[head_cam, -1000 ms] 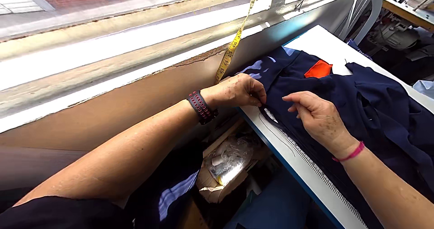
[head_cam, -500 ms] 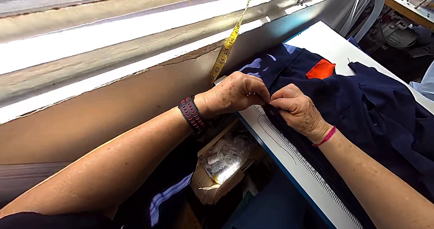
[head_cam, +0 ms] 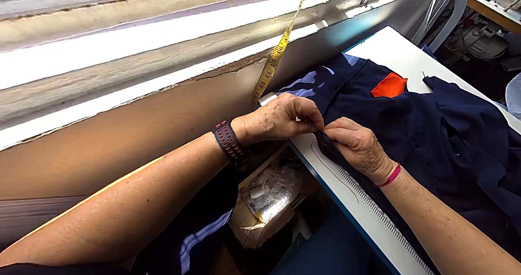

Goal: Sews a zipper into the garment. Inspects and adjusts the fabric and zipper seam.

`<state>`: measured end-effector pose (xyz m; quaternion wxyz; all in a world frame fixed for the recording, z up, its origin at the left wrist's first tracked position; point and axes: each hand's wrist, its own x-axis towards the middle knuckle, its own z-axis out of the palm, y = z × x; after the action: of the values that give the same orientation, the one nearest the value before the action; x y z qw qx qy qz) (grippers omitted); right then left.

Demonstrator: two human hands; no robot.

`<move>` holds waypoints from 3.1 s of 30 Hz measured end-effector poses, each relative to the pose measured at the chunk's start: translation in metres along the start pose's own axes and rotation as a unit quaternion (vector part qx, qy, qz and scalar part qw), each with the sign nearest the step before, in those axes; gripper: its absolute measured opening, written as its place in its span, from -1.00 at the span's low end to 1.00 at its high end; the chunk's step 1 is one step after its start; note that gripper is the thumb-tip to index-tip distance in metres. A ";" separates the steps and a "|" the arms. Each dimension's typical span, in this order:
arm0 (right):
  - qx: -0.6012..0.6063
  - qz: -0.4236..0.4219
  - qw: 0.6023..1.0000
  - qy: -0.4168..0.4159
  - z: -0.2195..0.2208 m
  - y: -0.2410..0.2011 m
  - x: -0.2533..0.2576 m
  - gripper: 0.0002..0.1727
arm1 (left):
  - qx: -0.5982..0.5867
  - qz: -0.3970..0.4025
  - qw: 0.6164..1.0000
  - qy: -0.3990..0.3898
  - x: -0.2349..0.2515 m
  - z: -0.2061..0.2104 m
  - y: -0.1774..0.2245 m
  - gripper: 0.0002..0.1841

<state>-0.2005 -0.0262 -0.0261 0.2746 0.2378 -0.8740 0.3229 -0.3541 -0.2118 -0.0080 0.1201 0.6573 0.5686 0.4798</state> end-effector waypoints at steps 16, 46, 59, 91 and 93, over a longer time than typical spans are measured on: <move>-0.047 -0.037 0.998 -0.002 0.000 -0.001 -0.005 -0.76 | -0.209 -0.119 0.965 0.108 -0.009 0.008 -0.010 -0.81; -0.213 0.187 0.949 -0.136 -0.080 -0.074 -0.079 -0.51 | 0.050 0.115 0.986 -0.111 0.014 0.039 -0.015 -0.82; -0.194 0.182 0.958 -0.105 -0.046 -0.054 -0.035 -0.76 | 0.056 0.126 0.983 -0.123 0.017 0.040 -0.014 -0.83; -0.056 0.344 0.937 -0.036 -0.053 -0.059 -0.036 -0.85 | 0.064 -0.078 0.979 -0.180 0.051 0.037 0.006 -0.89; -0.112 0.331 0.936 -0.048 -0.048 -0.062 -0.036 -0.83 | 0.070 -0.073 0.978 -0.184 0.051 0.037 0.005 -0.87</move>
<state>-0.1216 -0.0265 0.0090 0.1345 -0.0814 -0.9460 0.2834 -0.3285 -0.1553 0.0017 0.2106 0.6978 0.6156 0.2996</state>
